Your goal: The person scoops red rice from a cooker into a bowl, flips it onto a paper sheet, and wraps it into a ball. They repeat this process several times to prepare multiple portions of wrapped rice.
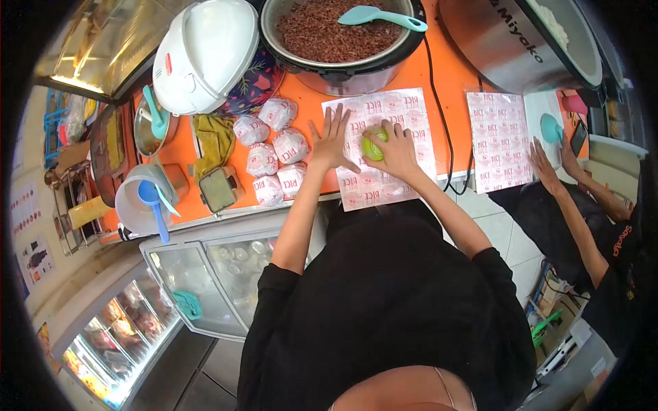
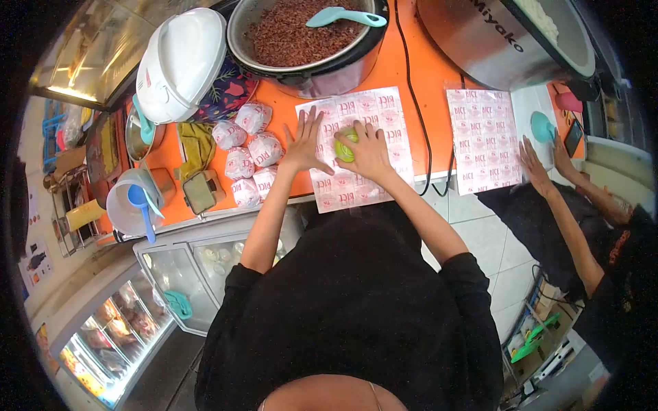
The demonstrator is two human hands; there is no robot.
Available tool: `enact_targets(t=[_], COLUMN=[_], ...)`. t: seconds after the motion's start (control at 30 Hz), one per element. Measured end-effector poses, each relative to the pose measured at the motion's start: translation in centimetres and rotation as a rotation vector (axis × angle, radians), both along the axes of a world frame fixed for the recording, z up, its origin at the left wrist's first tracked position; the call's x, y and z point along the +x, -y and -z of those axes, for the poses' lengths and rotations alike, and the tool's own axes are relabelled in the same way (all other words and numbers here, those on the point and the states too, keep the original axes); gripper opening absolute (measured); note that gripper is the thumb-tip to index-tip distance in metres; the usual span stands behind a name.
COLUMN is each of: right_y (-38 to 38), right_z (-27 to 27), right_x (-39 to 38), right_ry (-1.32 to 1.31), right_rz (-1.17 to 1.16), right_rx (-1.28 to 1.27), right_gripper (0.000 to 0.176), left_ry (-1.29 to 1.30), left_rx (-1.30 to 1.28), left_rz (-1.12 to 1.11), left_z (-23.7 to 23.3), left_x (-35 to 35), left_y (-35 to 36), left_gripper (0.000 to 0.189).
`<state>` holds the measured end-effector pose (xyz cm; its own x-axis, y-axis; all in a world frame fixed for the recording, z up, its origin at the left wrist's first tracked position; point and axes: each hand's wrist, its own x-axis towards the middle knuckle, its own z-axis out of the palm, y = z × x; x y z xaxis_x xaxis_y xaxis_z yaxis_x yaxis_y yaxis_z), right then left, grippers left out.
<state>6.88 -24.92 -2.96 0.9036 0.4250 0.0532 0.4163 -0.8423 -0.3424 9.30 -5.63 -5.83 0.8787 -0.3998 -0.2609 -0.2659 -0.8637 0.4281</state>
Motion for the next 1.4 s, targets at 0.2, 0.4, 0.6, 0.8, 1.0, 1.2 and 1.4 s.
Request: enact_targets(t=[0.2, 0.4, 0.6, 0.8, 1.0, 1.2, 1.4], right_y=[2.5, 2.2, 1.7, 9.2, 22.1, 16.3, 7.8], right_z=[0.3, 0.6, 0.7, -3.0, -0.8, -1.7, 2.8], right_x=[1.7, -2.3, -2.4, -1.9, -0.4, 4.1, 10.6], right_ry=[0.052, 0.008, 0.014, 0.03, 0.0, 0.207, -0.057], right_rz=[-0.279, -0.05, -0.007, 0.309, 0.695, 0.158, -0.027], right_rx=[0.024, 0.026, 0.059, 0.319, -0.22, -0.012, 0.097], right_gripper=[0.047, 0.053, 0.052, 0.05, 0.063, 0.063, 0.025], left_ry=[-0.148, -0.194, -0.181, 0.064, 0.517, 0.555, 0.401], left_rx=[0.113, 0.195, 0.323, -0.152, -0.134, -0.509, -0.675], left_rz=[-0.039, 0.009, 0.047, -0.145, -0.41, -0.534, -0.533], left_z=[-0.8, -1.9, -1.5, 1.4, 1.7, 1.8, 1.0], left_x=[0.6, 0.6, 1.1, 3.9, 3.5, 4.2, 3.6], left_y=[0.0, 1.0, 1.4, 0.7, 3.1, 2.5, 1.1], left_gripper=[0.146, 0.146, 0.14, 0.073, 0.023, 0.011, 0.011])
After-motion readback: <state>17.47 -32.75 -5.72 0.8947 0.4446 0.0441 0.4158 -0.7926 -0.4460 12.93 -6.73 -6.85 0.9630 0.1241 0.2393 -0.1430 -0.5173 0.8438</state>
